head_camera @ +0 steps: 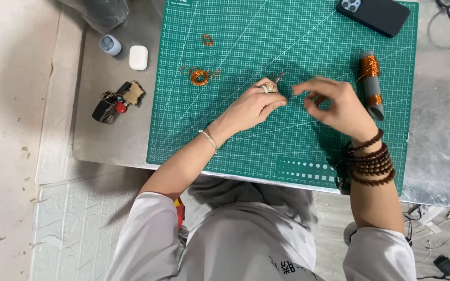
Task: Winding thin copper wire around a cylindrical core and using a small tool to adjust the coils.
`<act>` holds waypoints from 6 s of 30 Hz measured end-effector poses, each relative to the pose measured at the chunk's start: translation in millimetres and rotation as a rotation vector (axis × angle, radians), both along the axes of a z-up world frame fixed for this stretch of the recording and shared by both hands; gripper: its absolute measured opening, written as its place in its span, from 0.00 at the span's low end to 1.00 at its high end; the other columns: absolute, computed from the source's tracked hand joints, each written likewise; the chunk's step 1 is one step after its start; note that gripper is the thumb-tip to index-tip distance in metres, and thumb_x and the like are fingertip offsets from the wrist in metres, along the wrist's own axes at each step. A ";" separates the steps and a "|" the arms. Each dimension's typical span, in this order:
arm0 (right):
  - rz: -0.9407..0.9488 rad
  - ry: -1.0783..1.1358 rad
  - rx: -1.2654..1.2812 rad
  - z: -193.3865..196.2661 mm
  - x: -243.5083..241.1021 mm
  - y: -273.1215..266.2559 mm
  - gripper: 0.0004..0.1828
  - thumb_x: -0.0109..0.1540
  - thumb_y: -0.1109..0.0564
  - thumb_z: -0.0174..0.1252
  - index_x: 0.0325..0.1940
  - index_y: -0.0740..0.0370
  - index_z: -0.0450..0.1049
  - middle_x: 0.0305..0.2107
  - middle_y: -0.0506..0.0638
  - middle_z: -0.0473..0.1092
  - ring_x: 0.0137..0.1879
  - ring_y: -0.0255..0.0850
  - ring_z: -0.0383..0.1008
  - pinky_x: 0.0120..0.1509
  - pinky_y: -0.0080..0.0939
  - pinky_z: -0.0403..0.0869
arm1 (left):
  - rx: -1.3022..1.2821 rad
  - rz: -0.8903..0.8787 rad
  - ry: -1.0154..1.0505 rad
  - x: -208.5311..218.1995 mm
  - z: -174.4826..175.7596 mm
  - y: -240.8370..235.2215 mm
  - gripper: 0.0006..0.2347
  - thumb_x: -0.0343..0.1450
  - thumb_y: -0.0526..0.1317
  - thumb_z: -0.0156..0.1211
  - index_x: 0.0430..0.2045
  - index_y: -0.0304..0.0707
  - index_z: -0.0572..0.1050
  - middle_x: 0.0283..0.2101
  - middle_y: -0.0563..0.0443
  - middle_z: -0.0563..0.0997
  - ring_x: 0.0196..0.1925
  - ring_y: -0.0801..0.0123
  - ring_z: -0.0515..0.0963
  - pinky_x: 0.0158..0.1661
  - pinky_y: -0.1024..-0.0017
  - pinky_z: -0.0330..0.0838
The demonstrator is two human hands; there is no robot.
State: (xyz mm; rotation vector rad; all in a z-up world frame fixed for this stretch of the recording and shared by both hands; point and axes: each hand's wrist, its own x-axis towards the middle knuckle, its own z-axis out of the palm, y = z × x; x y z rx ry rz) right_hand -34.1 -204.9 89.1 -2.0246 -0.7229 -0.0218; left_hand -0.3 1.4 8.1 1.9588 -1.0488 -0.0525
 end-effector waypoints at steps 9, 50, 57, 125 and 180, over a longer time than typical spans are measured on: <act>-0.009 -0.036 -0.012 -8.5 -2.4 1.2 0.05 0.58 0.73 0.56 0.37 0.75 0.75 0.23 0.63 0.71 0.27 0.49 0.74 0.30 0.42 0.73 | -0.001 -0.016 0.004 1.2 -4.7 -0.5 0.07 0.71 0.34 0.50 0.28 0.35 0.78 0.23 0.48 0.75 0.43 0.59 0.72 0.47 0.60 0.65; -0.125 0.024 0.252 -38.6 -2.5 13.3 0.02 0.68 0.71 0.55 0.43 0.77 0.73 0.35 0.62 0.71 0.31 0.42 0.69 0.35 0.33 0.71 | 0.302 0.315 -0.134 -9.9 -11.2 -2.6 0.22 0.62 0.47 0.70 0.45 0.33 0.72 0.42 0.43 0.74 0.46 0.55 0.72 0.50 0.57 0.66; -0.127 0.027 0.286 -40.3 -1.8 12.9 0.02 0.69 0.72 0.54 0.43 0.78 0.72 0.33 0.63 0.70 0.32 0.43 0.69 0.38 0.35 0.72 | 0.398 0.334 -0.174 -11.4 -10.7 1.5 0.19 0.66 0.44 0.66 0.51 0.48 0.70 0.45 0.45 0.71 0.46 0.55 0.70 0.41 0.59 0.65; -0.108 -0.019 0.015 -42.8 -0.3 20.7 0.03 0.62 0.69 0.53 0.34 0.71 0.72 0.17 0.55 0.68 0.24 0.46 0.70 0.29 0.41 0.70 | -0.161 0.459 -0.484 -14.3 16.7 -8.2 0.04 0.63 0.35 0.54 0.16 0.46 0.72 0.20 0.61 0.70 0.24 0.72 0.70 0.35 0.74 0.58; -0.134 -0.081 -0.165 -49.2 2.5 9.0 0.03 0.66 0.65 0.52 0.38 0.69 0.69 0.29 0.53 0.69 0.35 0.44 0.66 0.40 0.41 0.67 | 0.072 0.167 -0.064 3.3 30.7 21.7 0.06 0.71 0.39 0.50 0.35 0.39 0.73 0.38 0.54 0.76 0.37 0.68 0.75 0.43 0.68 0.57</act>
